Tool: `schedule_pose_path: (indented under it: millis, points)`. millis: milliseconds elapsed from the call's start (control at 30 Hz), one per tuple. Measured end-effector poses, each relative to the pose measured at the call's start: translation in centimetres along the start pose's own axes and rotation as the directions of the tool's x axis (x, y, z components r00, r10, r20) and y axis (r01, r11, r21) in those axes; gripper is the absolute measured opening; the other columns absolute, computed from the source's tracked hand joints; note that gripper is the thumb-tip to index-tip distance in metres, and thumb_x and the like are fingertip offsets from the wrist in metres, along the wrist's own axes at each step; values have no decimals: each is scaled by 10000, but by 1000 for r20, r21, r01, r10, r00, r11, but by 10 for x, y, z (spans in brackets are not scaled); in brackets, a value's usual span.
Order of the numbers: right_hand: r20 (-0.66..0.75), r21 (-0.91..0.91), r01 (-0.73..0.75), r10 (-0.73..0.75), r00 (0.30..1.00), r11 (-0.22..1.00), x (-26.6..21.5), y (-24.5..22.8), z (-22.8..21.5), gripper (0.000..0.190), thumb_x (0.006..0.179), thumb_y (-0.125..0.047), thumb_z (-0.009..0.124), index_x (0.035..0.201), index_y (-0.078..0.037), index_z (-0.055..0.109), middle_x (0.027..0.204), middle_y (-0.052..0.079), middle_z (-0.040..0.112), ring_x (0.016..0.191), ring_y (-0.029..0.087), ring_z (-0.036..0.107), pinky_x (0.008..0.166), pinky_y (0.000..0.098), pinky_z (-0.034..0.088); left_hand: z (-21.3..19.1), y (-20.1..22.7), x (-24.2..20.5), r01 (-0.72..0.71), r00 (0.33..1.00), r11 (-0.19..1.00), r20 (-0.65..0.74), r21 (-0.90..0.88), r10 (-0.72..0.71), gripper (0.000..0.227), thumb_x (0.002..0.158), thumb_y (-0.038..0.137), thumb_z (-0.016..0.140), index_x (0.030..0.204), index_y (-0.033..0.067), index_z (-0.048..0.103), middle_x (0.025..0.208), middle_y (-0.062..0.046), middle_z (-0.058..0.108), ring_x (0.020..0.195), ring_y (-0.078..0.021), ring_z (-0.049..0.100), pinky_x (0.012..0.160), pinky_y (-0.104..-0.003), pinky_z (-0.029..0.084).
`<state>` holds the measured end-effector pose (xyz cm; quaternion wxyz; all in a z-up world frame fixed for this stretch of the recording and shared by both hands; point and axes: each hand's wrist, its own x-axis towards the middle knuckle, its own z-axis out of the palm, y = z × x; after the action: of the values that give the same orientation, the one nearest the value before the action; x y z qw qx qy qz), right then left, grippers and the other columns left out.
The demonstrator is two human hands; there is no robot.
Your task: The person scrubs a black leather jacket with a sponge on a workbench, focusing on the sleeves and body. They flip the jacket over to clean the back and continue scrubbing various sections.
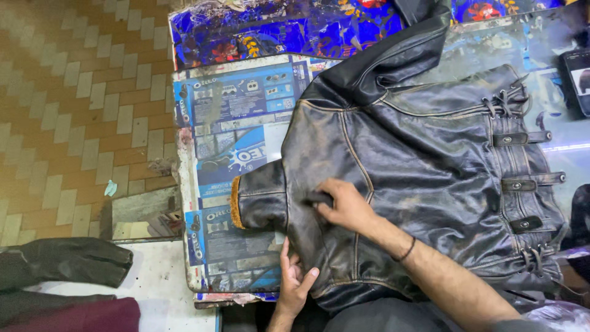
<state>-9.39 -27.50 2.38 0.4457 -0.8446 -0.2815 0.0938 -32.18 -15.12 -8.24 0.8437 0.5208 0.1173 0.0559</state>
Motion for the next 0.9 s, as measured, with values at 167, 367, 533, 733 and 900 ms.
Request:
schedule_pose_path:
  millis: [167, 367, 533, 733, 900]
  points:
    - [57, 67, 32, -36, 998, 997, -57, -1, 2, 274, 778, -132, 746, 1021, -17, 701, 943, 167, 711, 926, 325, 695, 811, 386, 541, -1, -1, -1, -19, 1000, 999, -10, 41, 19, 1017, 858, -41, 672, 1619, 120, 16, 1475, -238, 486, 1344, -308, 527, 1133, -430, 404]
    - [155, 498, -219, 163, 974, 839, -145, 39, -40, 229, 911, -141, 725, 1110, -32, 696, 975, 60, 704, 915, 148, 660, 816, 299, 530, -3, -10, -2, -65, 995, 988, -69, 141, 76, 1010, 831, -31, 682, 1630, 107, 80, 1434, -230, 515, 1329, -304, 520, 1124, -420, 375]
    - [-84, 678, -282, 453, 887, 678, -251, 122, -120, 307, 970, -114, 624, 1265, -47, 569, 1081, 47, 661, 992, 109, 608, 845, 272, 504, -1, -17, 0, -151, 974, 964, -131, 219, 183, 982, 831, -25, 654, 1641, 92, 112, 1443, -217, 526, 1326, -282, 522, 1137, -399, 359]
    - [-586, 517, -136, 465, 664, 845, -376, 223, -203, 286, 1041, -105, 579, 1304, 1, 539, 1176, 65, 646, 1044, 118, 605, 919, 264, 490, 7, -25, -2, -188, 934, 944, -249, 269, 257, 893, 840, -4, 630, 1636, 67, 234, 1385, -200, 587, 1245, -251, 581, 1098, -375, 411]
    - [-474, 701, -83, 551, 687, 708, -412, 276, -212, 292, 1031, -85, 597, 1304, 16, 573, 1180, 99, 660, 1028, 153, 625, 884, 300, 513, 8, -26, -2, -160, 925, 963, -307, 219, 223, 782, 850, 23, 645, 1571, 48, 342, 1346, -178, 628, 1214, -247, 611, 1073, -382, 444]
